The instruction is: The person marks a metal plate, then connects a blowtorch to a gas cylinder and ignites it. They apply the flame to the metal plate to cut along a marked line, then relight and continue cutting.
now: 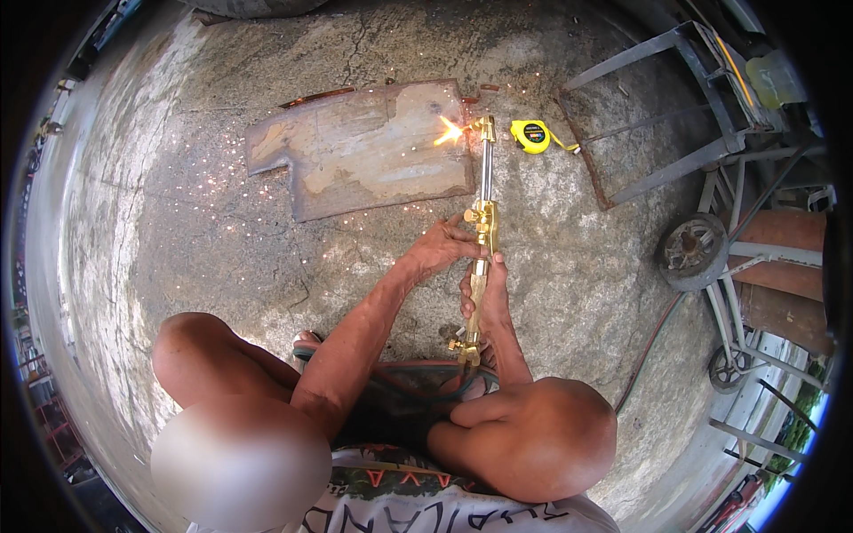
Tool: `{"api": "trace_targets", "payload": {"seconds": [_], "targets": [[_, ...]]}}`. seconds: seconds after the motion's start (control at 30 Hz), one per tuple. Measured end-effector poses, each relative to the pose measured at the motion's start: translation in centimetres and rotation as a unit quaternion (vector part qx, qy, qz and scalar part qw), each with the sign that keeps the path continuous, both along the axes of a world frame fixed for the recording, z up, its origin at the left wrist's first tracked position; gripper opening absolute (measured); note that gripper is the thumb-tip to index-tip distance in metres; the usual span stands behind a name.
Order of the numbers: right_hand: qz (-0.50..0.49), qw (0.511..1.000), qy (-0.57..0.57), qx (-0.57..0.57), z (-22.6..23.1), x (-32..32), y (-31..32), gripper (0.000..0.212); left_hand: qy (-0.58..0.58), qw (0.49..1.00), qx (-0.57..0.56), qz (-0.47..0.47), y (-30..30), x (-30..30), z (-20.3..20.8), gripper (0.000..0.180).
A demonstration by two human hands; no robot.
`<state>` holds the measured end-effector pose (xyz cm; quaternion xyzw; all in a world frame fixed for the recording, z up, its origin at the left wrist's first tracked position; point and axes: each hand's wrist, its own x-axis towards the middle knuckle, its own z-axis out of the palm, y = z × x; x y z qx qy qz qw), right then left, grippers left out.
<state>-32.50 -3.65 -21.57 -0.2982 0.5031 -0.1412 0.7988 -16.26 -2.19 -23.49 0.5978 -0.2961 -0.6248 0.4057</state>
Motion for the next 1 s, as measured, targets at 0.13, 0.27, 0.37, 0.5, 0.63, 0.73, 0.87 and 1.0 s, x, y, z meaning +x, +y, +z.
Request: {"api": "trace_targets", "payload": {"seconds": [0.13,0.27,0.37,0.5,0.63,0.73,0.87,1.0], "targets": [[-0.001,1.000,0.001,-0.005,-0.1,0.0,0.0,0.070,0.002,1.000,0.001,-0.005,0.0,0.0,-0.3,0.049],[0.007,1.000,0.007,-0.002,0.2,0.2,0.2,0.070,0.031,0.999,0.004,0.006,0.2,0.2,-1.8,0.051],[0.002,1.000,0.008,-0.004,-0.1,0.0,0.1,0.070,0.013,1.000,0.010,-0.003,0.2,0.2,-1.0,0.055],[0.003,1.000,0.008,-0.003,-0.2,0.0,0.1,0.070,-0.003,1.000,0.014,-0.007,0.2,0.3,0.6,0.061],[0.006,1.000,0.006,0.009,0.1,0.2,0.1,0.071,-0.005,1.000,0.024,-0.017,0.3,0.5,0.7,0.059],[0.007,1.000,-0.010,0.021,0.2,-0.2,0.0,0.074,0.003,1.000,0.017,-0.017,0.3,0.4,1.1,0.056],[-0.007,0.992,-0.120,0.049,0.8,-1.2,-0.2,0.081,0.062,0.997,-0.045,-0.001,0.8,0.2,0.9,0.058],[-0.031,0.976,-0.214,0.030,1.9,-2.4,-1.6,0.091,0.168,0.983,0.058,-0.034,1.6,0.3,1.5,0.058]]}}
